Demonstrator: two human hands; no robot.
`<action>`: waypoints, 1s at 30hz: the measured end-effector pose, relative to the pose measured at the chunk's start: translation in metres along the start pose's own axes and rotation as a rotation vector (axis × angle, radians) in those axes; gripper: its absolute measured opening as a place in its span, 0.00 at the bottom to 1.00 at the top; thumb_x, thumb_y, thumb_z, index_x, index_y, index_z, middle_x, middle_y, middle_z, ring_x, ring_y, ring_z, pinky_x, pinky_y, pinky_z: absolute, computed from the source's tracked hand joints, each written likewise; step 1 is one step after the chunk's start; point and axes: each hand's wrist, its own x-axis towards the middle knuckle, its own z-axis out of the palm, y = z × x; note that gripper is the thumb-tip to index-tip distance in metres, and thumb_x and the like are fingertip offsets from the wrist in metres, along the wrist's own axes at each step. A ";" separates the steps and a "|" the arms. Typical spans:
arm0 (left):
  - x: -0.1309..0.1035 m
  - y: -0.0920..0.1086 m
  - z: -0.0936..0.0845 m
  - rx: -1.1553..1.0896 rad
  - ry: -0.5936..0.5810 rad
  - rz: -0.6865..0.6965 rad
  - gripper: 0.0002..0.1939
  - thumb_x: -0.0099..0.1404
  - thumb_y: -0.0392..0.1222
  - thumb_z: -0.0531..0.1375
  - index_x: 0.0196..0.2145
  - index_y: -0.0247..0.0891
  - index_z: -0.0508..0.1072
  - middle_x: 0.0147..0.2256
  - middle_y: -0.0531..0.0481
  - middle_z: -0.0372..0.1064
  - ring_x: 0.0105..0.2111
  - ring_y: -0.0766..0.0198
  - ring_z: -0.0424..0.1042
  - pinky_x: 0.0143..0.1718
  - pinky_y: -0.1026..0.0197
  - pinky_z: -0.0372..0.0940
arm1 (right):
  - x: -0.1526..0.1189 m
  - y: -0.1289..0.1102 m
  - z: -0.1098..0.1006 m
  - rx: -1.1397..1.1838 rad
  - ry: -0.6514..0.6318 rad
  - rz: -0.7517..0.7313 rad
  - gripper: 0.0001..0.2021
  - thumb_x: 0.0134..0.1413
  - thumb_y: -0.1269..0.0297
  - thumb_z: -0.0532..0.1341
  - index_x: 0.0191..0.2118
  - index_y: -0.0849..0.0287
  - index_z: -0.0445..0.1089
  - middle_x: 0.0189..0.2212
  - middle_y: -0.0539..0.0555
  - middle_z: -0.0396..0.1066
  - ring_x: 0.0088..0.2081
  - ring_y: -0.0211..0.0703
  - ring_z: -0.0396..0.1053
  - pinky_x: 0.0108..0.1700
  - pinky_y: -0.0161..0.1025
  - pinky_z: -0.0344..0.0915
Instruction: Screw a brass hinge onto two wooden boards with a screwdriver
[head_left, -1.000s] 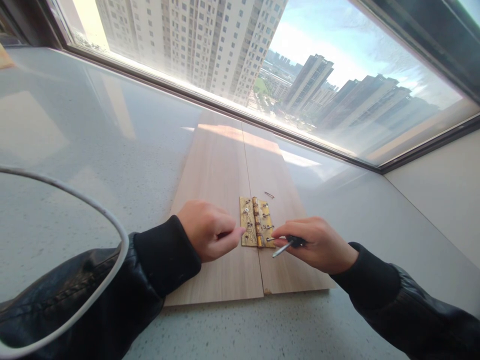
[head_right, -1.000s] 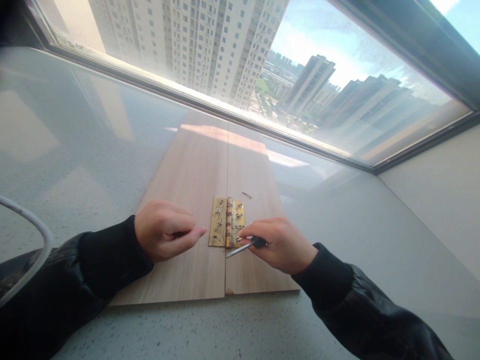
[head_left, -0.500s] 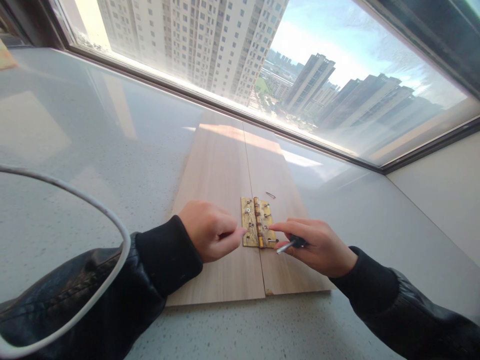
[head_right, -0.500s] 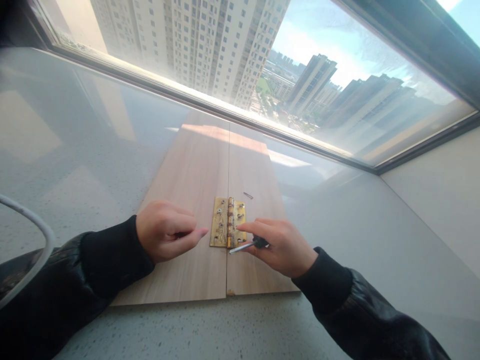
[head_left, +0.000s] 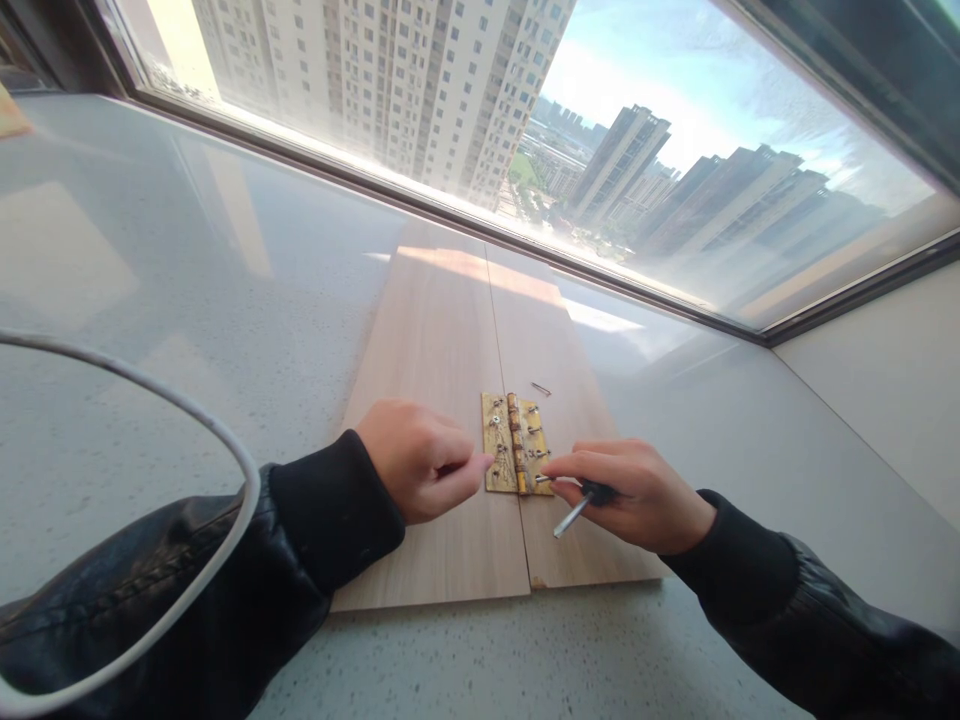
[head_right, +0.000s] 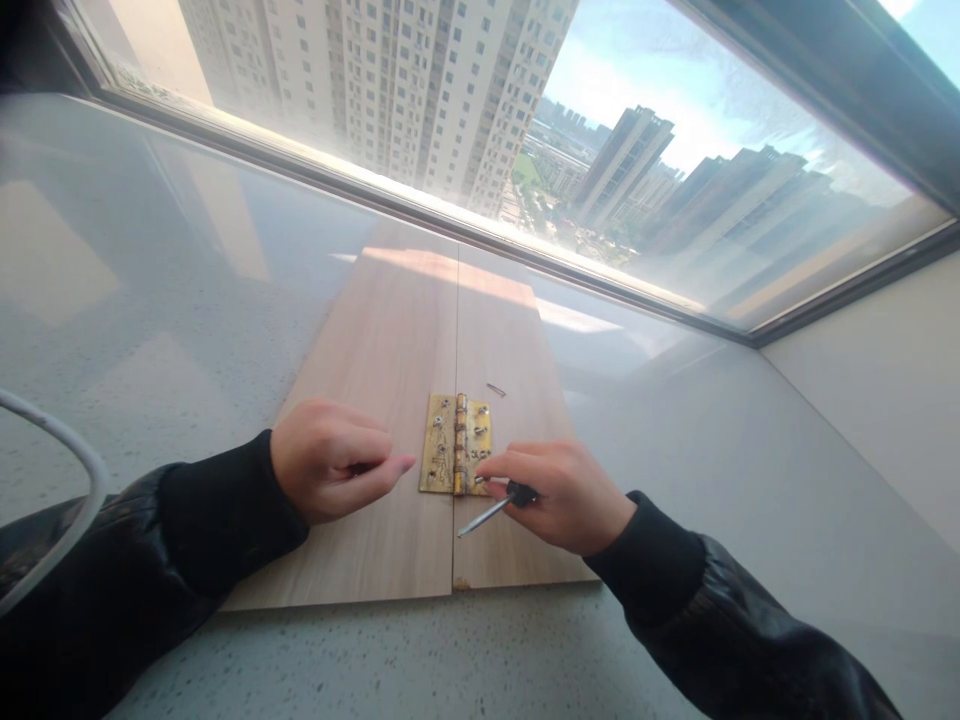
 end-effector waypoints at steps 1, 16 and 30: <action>0.000 0.000 0.000 0.002 0.000 0.001 0.22 0.60 0.41 0.52 0.11 0.36 0.54 0.12 0.57 0.51 0.15 0.72 0.48 0.18 0.61 0.40 | 0.000 0.001 -0.001 -0.004 0.001 0.008 0.08 0.54 0.69 0.56 0.39 0.59 0.71 0.23 0.51 0.69 0.22 0.33 0.62 0.25 0.31 0.56; 0.000 0.000 -0.001 0.008 -0.013 0.010 0.22 0.60 0.41 0.52 0.11 0.36 0.55 0.12 0.57 0.50 0.14 0.72 0.48 0.18 0.61 0.40 | 0.004 -0.002 -0.002 -0.179 -0.017 0.060 0.11 0.53 0.57 0.58 0.36 0.60 0.70 0.23 0.50 0.70 0.22 0.34 0.64 0.25 0.34 0.55; 0.000 0.000 0.000 0.001 -0.002 0.004 0.22 0.60 0.40 0.53 0.11 0.36 0.53 0.12 0.57 0.49 0.15 0.71 0.47 0.18 0.61 0.40 | 0.001 0.000 -0.003 -0.124 -0.037 -0.010 0.06 0.55 0.68 0.55 0.35 0.59 0.70 0.23 0.50 0.70 0.22 0.33 0.64 0.26 0.33 0.55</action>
